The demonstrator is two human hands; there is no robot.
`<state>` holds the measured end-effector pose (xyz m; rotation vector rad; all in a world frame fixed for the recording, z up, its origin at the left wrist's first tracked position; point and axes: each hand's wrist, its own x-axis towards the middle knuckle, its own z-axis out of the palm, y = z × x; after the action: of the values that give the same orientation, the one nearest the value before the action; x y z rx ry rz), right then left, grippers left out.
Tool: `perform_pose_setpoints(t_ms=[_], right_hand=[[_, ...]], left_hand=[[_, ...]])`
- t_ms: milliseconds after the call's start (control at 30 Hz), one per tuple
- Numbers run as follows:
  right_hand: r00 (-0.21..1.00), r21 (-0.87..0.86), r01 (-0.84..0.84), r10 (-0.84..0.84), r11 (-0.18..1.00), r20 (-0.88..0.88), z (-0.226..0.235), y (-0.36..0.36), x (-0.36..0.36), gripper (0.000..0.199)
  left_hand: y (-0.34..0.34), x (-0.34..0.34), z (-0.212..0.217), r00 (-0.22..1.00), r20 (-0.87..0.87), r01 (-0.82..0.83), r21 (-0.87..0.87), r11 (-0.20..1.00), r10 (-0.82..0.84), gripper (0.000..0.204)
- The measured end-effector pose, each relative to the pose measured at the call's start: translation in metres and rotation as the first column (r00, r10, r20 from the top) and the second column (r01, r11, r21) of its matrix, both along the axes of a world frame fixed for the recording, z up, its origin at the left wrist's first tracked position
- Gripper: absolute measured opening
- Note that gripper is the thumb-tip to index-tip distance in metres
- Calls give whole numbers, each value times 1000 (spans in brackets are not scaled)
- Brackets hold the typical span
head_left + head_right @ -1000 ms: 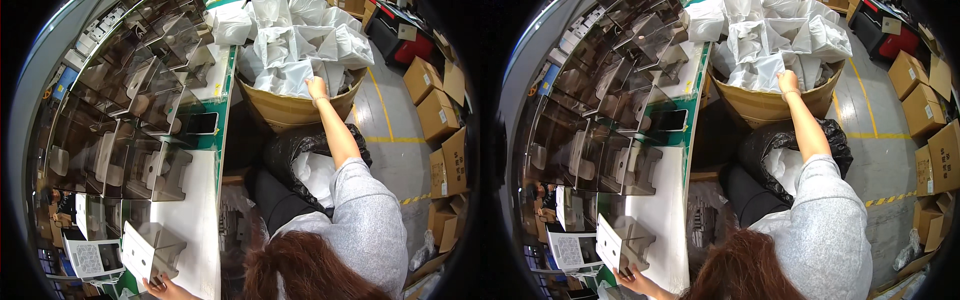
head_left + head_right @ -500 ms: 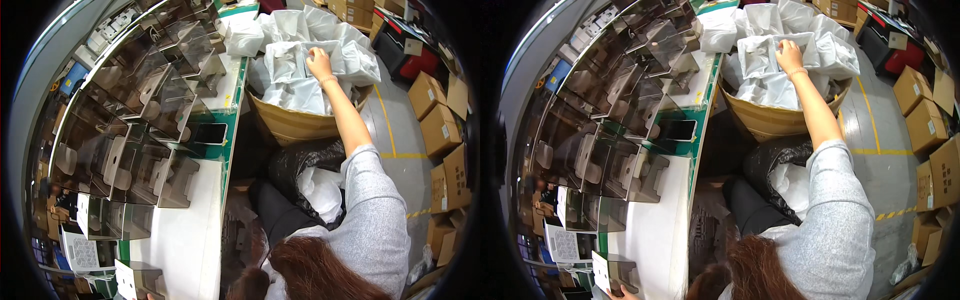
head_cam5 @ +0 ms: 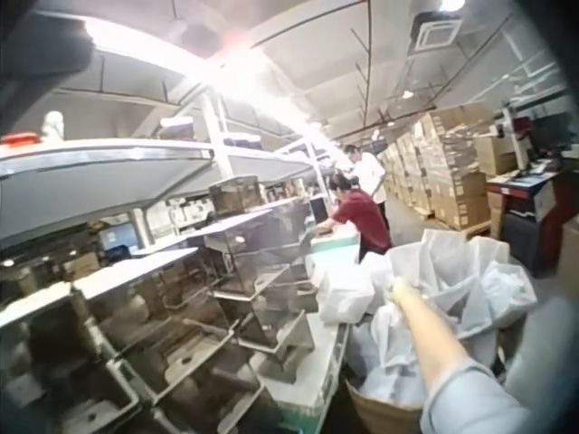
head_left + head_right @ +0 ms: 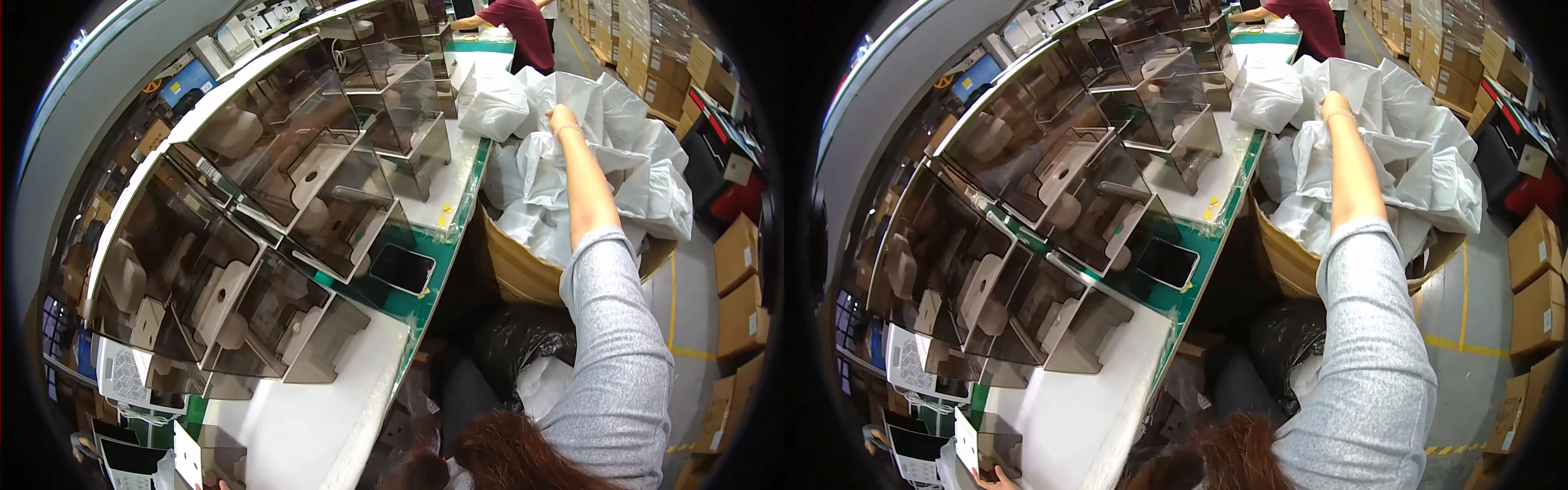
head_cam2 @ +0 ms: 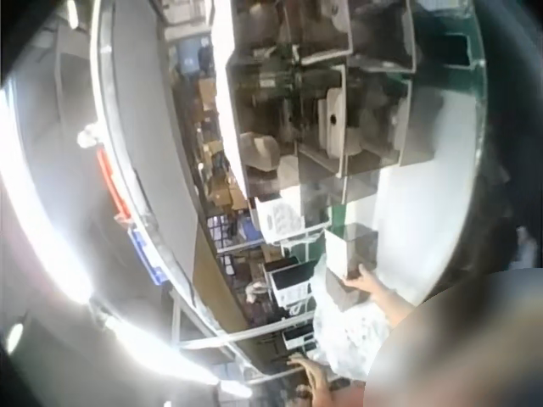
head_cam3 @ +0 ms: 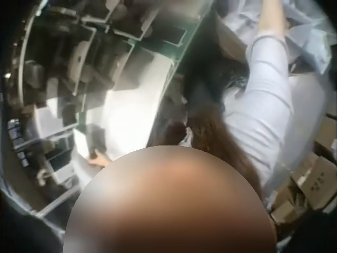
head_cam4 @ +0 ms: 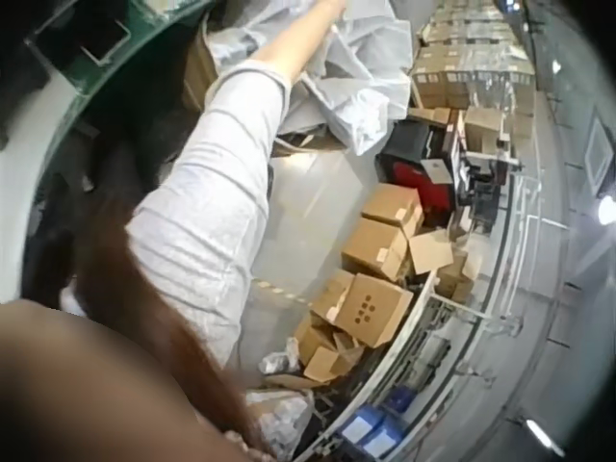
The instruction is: Packaging components into boxes and placing them into protective bags at a factory workstation.
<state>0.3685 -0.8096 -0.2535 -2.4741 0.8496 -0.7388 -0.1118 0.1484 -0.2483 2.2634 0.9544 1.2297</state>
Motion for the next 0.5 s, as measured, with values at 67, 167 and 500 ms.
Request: perform_pose_setpoints(t_ms=[67, 167, 500], right_hand=[[994, 50, 74, -78, 996, 81, 8, 1, -7, 21], [920, 15, 58, -60, 998, 386, 35, 23, -29, 25], [607, -52, -569, 461, 821, 647, 170, 96, -247, 31]], left_hand=[[22, -15, -12, 1000, 28, 5, 51, 999, -7, 80], [18, -11, -10, 998, 33, 45, 58, 997, -47, 81], [-27, 44, -8, 922, 329, 210, 21, 977, -205, 61]])
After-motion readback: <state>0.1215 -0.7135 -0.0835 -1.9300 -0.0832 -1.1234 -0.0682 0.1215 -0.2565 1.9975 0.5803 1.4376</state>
